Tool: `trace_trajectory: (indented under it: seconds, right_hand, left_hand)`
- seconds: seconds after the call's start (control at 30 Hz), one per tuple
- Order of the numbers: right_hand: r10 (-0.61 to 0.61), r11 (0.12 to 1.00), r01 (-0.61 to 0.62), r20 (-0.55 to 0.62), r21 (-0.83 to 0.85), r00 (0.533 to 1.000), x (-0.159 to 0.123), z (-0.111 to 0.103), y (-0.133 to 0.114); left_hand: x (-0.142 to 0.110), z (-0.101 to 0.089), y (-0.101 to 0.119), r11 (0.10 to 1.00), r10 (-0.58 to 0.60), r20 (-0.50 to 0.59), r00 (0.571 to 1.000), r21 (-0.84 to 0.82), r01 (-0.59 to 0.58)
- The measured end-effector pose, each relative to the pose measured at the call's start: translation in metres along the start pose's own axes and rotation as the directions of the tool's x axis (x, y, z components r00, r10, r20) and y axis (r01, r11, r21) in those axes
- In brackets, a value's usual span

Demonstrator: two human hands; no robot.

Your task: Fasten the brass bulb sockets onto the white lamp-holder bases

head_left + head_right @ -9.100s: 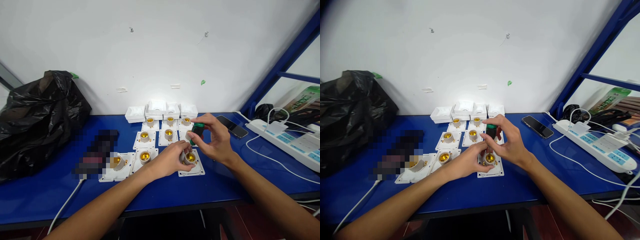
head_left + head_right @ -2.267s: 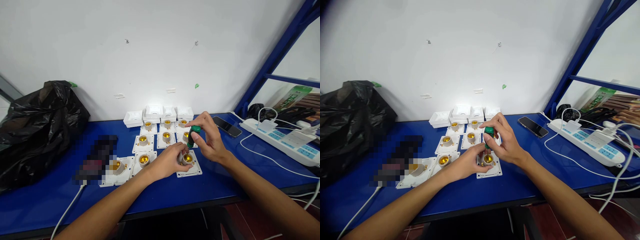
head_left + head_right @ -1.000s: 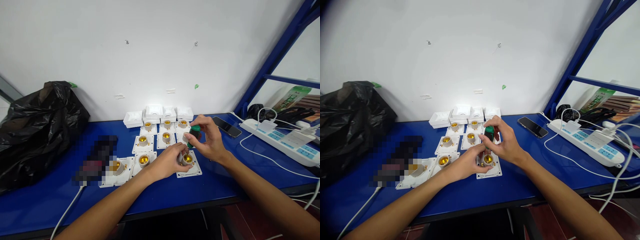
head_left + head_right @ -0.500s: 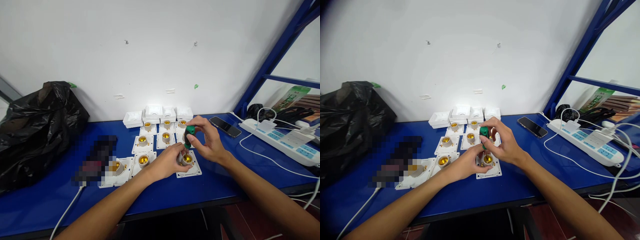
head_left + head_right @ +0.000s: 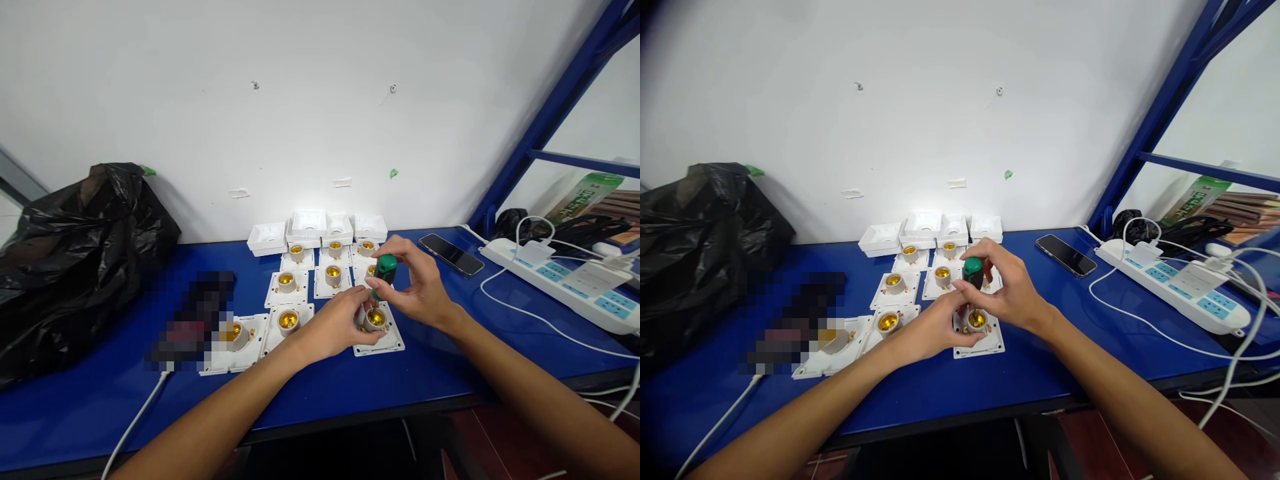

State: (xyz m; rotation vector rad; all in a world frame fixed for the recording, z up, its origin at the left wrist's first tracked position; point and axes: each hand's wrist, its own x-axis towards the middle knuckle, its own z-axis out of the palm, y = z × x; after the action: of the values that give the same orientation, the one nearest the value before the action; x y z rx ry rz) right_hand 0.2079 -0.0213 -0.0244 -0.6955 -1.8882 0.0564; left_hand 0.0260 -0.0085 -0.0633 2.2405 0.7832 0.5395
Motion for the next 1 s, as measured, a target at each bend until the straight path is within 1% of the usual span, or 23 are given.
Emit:
trace_trajectory:
  seconds: [0.07,0.2,0.3,0.4,0.53,0.6,0.73,0.87,1.0]
  right_hand:
    - [0.002,1.0,-0.002,-0.007,-0.011,1.0,0.0006,-0.0005,0.0003]
    - [0.071,0.997,-0.071,0.008,0.029,0.997,-0.002,-0.0008,0.0009]
    - [0.081,0.996,-0.079,-0.029,0.048,0.996,-0.0057,0.0005,0.0015]
    - [0.071,0.996,-0.068,-0.059,0.058,0.996,-0.0073,0.0017,0.0026]
    - [0.019,0.999,-0.018,-0.029,0.048,0.999,-0.0053,0.0013,0.005]
    - [-0.004,0.999,0.006,-0.041,0.041,0.999,-0.0036,0.0005,0.0059]
    - [-0.001,0.999,0.004,-0.072,0.037,0.997,-0.0002,-0.001,0.0043]
    - [-0.026,0.999,0.027,-0.044,0.031,0.999,0.0016,-0.0018,-0.0009]
    - [-0.002,0.998,0.002,0.001,0.056,1.0,0.0005,-0.0013,-0.002]
  left_hand:
    - [0.0001,0.0,-0.0003,1.0,-0.001,-0.002,1.0,0.002,0.001]
    - [0.0006,0.0005,-0.0015,1.0,0.002,0.001,1.0,-0.023,-0.002]
    - [0.0009,0.0004,-0.0015,1.0,0.005,0.001,1.0,-0.03,-0.005]
    - [0.0011,-0.0002,-0.0009,1.0,0.004,0.006,1.0,-0.025,-0.004]
    - [0.0007,-0.0004,-0.0002,1.0,-0.004,0.004,1.0,-0.012,0.004]
    - [0.0005,-0.0003,-0.0003,1.0,-0.013,0.0,1.0,-0.007,0.013]
    - [0.0009,-0.0003,-0.001,1.0,-0.001,0.002,1.0,-0.021,0.001]
    - [0.0016,-0.0002,-0.0019,1.0,-0.005,0.005,1.0,-0.016,0.005]
    - [0.0018,0.0008,-0.0033,1.0,0.016,0.001,1.0,-0.018,-0.016]
